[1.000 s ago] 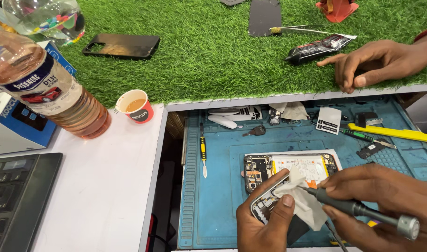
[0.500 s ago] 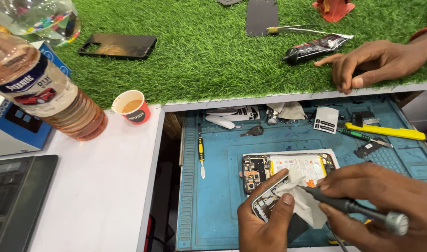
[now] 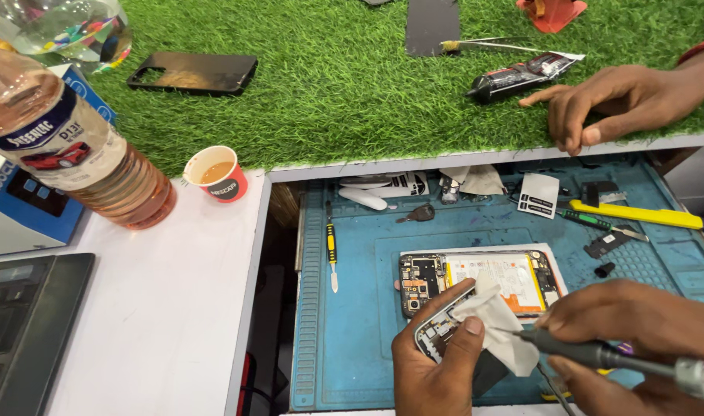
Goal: The person cleans the internal components of a disassembled smartphone with a white wipe and a screwdriver. They then place the back cover onto the phone, press the edges to seat it, and apply a black adhesive seal around the camera module area.
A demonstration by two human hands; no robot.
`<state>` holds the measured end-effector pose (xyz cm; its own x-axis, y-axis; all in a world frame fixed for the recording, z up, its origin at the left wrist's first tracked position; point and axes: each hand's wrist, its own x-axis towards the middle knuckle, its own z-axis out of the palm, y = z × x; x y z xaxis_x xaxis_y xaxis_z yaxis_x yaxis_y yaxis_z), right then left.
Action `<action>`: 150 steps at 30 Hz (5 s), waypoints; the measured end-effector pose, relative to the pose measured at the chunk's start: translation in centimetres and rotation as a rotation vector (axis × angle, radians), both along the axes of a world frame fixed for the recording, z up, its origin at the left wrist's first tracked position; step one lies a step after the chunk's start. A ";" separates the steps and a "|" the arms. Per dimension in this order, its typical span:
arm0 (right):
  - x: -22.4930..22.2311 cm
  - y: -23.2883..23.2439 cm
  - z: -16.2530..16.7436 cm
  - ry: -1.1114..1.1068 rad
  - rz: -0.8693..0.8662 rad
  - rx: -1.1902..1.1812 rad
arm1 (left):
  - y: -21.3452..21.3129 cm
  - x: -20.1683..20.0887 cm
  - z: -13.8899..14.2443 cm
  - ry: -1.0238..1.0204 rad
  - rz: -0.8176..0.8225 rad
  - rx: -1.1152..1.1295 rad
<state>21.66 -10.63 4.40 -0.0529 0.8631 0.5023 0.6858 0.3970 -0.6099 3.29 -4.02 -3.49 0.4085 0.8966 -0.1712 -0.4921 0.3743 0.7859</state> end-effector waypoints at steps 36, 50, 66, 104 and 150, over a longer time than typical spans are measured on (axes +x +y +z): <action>-2.1 -0.6 -0.2 0.013 -0.140 0.039 | -0.1 -0.4 -0.3 -0.098 0.003 -0.023; -1.2 -0.4 -0.6 -0.013 -0.095 0.036 | 0.1 -0.6 0.2 -0.119 0.004 -0.106; -1.9 0.0 0.3 -0.011 -0.103 0.032 | -0.1 -0.3 -0.1 -0.125 0.017 -0.118; 4.6 -0.6 -4.6 0.280 -0.487 -0.082 | 0.1 -1.3 2.5 -0.274 -0.051 -0.361; 1.2 -0.9 -2.6 0.010 0.137 0.070 | -0.4 -0.3 0.5 -0.078 0.078 -0.184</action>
<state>22.83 -11.53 1.81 -0.1623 0.8109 0.5623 0.6166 0.5282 -0.5838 2.95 -4.41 -3.02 0.3580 0.8823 -0.3056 -0.5821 0.4668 0.6658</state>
